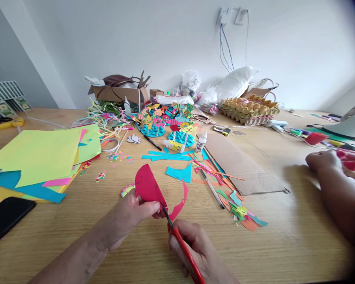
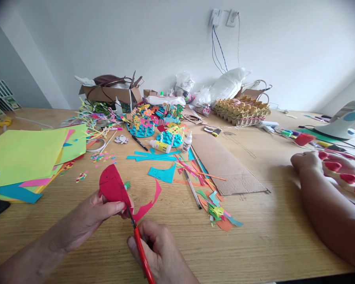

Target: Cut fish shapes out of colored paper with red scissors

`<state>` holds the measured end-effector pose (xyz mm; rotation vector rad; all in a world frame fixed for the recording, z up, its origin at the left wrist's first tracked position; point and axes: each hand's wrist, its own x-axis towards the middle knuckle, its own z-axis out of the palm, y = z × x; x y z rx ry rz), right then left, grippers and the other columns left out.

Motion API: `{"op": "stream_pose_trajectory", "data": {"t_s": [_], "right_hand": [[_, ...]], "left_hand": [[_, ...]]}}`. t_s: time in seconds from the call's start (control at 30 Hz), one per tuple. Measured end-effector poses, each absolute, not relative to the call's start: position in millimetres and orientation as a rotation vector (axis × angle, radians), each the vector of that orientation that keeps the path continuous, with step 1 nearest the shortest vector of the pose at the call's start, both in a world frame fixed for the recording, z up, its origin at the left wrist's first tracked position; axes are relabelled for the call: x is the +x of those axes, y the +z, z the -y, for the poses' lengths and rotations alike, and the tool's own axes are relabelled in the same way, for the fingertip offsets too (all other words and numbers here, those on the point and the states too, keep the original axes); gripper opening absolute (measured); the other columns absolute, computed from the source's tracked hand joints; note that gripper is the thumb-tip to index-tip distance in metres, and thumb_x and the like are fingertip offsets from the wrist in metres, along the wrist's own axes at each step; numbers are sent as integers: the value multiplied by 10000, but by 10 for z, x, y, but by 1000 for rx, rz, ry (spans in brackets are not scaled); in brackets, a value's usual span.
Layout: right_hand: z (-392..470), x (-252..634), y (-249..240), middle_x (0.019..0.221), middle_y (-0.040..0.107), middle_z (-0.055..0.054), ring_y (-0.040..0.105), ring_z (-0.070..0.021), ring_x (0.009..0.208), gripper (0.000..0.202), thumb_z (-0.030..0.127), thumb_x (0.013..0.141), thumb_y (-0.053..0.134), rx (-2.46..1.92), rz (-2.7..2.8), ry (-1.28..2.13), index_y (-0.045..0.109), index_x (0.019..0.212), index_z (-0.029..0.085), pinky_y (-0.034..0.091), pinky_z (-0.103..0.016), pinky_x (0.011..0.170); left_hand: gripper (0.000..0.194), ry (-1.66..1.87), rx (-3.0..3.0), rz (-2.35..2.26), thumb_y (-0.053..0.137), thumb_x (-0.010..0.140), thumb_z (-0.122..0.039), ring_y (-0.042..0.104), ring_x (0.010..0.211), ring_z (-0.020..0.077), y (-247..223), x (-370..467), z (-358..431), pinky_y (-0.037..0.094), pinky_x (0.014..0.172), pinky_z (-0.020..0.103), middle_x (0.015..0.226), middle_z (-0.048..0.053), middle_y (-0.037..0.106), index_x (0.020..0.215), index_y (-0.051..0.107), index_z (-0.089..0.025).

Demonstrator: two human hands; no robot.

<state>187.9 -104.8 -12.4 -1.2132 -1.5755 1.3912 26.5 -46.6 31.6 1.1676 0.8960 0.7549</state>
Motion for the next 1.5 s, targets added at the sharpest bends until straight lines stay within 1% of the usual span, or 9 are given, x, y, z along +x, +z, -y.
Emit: {"op": "stream_pose_trajectory", "data": {"t_s": [0.23, 0.4, 0.5, 0.57, 0.63, 0.87, 1.07, 1.27, 1.5], "right_hand": [[1048, 1879, -202, 532, 279, 58, 274, -86, 497, 362, 421, 836, 454, -1192, 1580, 1396, 322, 580, 201, 217, -216, 447], [1062, 1906, -201, 527, 286, 59, 274, -85, 492, 323, 363, 830, 453, -1209, 1620, 1377, 332, 579, 199, 221, -210, 443], [1065, 1928, -191, 528, 288, 60, 263, -81, 486, 288, 290, 800, 464, -1231, 1659, 1316, 325, 565, 196, 213, -206, 432], [1064, 1936, -183, 524, 288, 61, 262, -80, 484, 280, 270, 782, 464, -1244, 1688, 1277, 317, 555, 196, 211, -207, 430], [1063, 1939, -169, 518, 280, 62, 258, -81, 481, 280, 274, 779, 457, -1270, 1698, 1268, 313, 551, 197, 205, -209, 426], [1060, 1915, -78, 523, 290, 61, 273, -90, 486, 283, 342, 798, 430, -1267, 1642, 1372, 330, 573, 203, 213, -222, 440], [1064, 1901, -57, 520, 262, 65, 254, -93, 499, 311, 372, 803, 425, -1238, 1633, 1372, 312, 565, 208, 210, -230, 458], [1072, 1906, -82, 526, 256, 63, 263, -90, 506, 343, 401, 819, 439, -1269, 1632, 1372, 320, 568, 200, 217, -216, 455], [1065, 1930, -119, 542, 292, 59, 271, -83, 498, 313, 349, 814, 456, -1288, 1662, 1349, 325, 576, 194, 224, -207, 442]], "left_hand": [[101, 705, 1184, -888, 575, 692, -238, 559, 715, 159, 322, 250, 455, 440, 707, 286, 695, -5, 661, 718, 635, -161], [76, 677, 1198, -841, 573, 703, -201, 546, 706, 138, 332, 237, 429, 427, 687, 255, 687, -21, 651, 721, 638, -167], [58, 659, 1208, -780, 572, 717, -174, 538, 690, 121, 342, 206, 407, 419, 667, 233, 676, -39, 628, 730, 629, -176], [65, 639, 1223, -767, 576, 723, -166, 541, 698, 119, 352, 185, 393, 417, 667, 229, 696, -40, 632, 758, 629, -180], [73, 619, 1237, -775, 578, 726, -178, 546, 710, 125, 363, 176, 385, 418, 671, 234, 719, -32, 644, 775, 632, -179], [83, 659, 1205, -813, 585, 689, -204, 542, 691, 125, 389, 219, 408, 428, 678, 239, 726, -13, 668, 731, 645, -165], [49, 669, 1188, -781, 583, 700, -183, 526, 664, 107, 374, 226, 413, 417, 647, 210, 669, -42, 630, 714, 629, -175], [57, 665, 1189, -788, 575, 699, -189, 521, 674, 118, 369, 233, 414, 414, 649, 222, 675, -35, 618, 718, 626, -171], [59, 636, 1216, -811, 581, 693, -213, 522, 694, 141, 385, 221, 422, 414, 673, 254, 701, -24, 605, 727, 607, -174]]}}
